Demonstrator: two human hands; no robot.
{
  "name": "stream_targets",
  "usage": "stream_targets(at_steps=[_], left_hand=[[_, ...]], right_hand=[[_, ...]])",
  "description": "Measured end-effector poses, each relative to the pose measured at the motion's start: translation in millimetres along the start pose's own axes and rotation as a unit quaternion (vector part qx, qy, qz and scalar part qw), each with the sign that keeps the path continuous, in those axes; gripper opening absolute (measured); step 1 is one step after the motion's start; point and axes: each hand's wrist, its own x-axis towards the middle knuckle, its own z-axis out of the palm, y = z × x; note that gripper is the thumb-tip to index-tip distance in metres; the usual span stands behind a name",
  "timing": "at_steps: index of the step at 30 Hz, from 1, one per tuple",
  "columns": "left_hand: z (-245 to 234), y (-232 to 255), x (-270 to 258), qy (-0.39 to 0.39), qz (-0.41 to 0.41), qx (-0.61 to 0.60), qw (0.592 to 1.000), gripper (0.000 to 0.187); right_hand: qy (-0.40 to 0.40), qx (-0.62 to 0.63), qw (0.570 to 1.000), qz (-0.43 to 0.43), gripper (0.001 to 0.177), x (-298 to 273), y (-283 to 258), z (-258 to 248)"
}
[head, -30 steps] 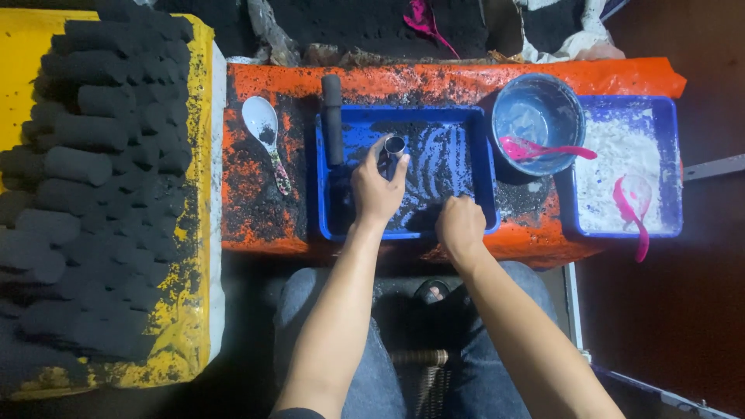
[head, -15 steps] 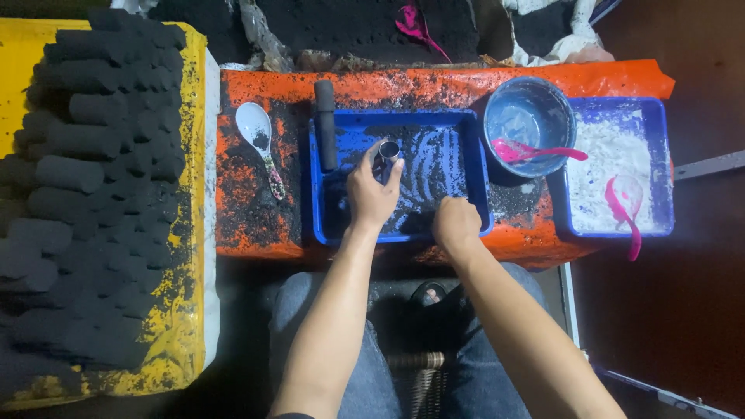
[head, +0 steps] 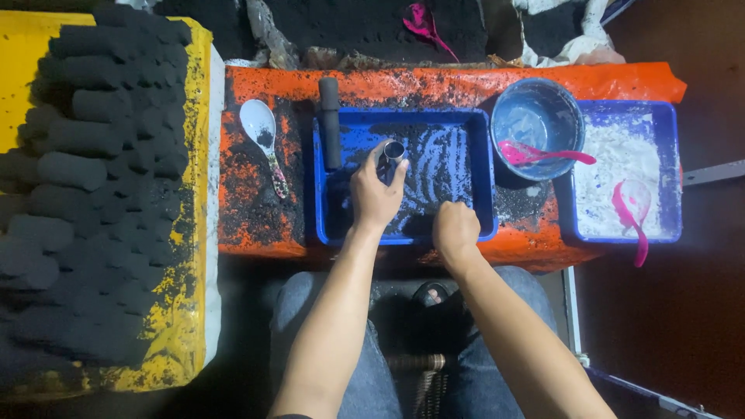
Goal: The person scoops a dark granular material into a cylindrical metal mold placed in a blue tray. They press the material down with a metal rod and then eject the formed cylindrical briquette onto a yellow tray. The process is repeated multiple times.
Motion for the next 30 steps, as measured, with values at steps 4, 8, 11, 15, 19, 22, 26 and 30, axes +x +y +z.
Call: stream_targets(at_steps=[4,8,11,15,19,22,26,30], left_hand=[[2,0,-1,-0.001,-0.001,-0.005,1.0,0.041],[1,-4,-1,0.001,0.006,0.008,1.0,0.042],[0,-6,-3,-0.007,0.007,0.015,1.0,0.042],[5,-12,-3,-0.027,0.013,0.006,1.0,0.042],[9,-14,-6,-0.035,0.022,0.016,0.999,0.043],[6,-11,-5,-0.043,0.021,0.033,0.998,0.044],[3,-9,-4,-0.027,0.009,0.038,0.999,0.041],[8,-15,-7,-0.029,-0.001,0.06,0.998,0.041]], right_hand=[[-0.003,0.001,1.0,-0.001,0.017,-2,-1,-2],[0.006,-0.009,1.0,-0.004,0.017,-2,-3,-2],[0.006,-0.008,1.0,-0.013,0.017,-1,4,11],[0.008,-0.009,1.0,-0.009,0.012,1,12,-6],[-0.043,0.159,0.986,0.013,0.026,1,41,-60],[-0.099,0.408,0.902,0.102,0.037,-21,31,-123],[-0.125,0.601,0.774,0.152,0.054,-15,32,-138],[-0.125,0.704,0.684,0.144,0.063,-8,32,-137]])
